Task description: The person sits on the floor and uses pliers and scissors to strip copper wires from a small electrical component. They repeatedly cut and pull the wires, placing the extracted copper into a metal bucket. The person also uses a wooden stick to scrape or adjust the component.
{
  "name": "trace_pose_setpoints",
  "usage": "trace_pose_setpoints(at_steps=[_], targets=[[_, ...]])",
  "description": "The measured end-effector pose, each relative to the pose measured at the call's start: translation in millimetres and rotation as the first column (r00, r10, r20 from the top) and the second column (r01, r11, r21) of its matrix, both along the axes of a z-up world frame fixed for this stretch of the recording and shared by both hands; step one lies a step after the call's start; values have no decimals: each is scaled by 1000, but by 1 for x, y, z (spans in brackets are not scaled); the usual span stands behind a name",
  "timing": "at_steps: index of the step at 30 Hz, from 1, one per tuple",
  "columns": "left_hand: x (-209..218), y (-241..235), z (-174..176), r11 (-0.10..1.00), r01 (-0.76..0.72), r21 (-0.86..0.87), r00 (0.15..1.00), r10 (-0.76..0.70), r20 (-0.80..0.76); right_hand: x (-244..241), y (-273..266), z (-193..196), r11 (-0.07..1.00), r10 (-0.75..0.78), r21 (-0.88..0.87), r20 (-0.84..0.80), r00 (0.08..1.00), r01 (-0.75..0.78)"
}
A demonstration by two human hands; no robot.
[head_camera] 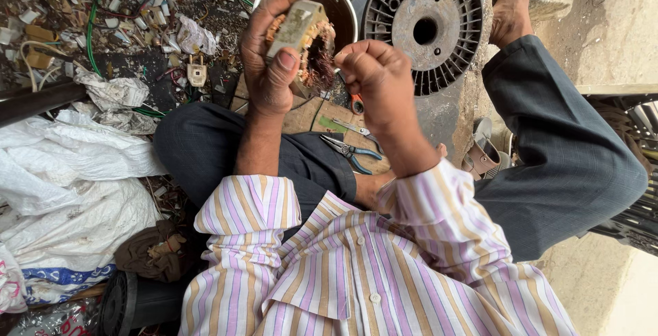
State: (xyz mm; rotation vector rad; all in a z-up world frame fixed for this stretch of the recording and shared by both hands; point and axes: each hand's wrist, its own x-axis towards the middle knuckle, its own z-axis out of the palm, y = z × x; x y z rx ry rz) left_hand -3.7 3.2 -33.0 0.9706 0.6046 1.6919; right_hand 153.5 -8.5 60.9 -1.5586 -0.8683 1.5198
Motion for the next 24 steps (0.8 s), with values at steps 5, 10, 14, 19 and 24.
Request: trace_pose_setpoints(at_steps=[5,10,14,19,24], targets=[[2,0,4,997,-73,10,996,73,-45,-18,-16,-7,974,-37,227,206,978,-11],[-7,-6,10,998,-49,41,980,56,-193,-12,-9,2,919,80,362,216,973,-156],[-6,-3,12,998,-42,52,965,54,-258,-7,-5,13,844,80,379,610,788,-379],[-11,-2,4,991,-121,64,954,134,-267,-5,2,16,815,230,261,674,702,-518],[-10,0,3,989,-130,66,967,141,-211,-5,-2,14,757,226,308,703,674,-576]])
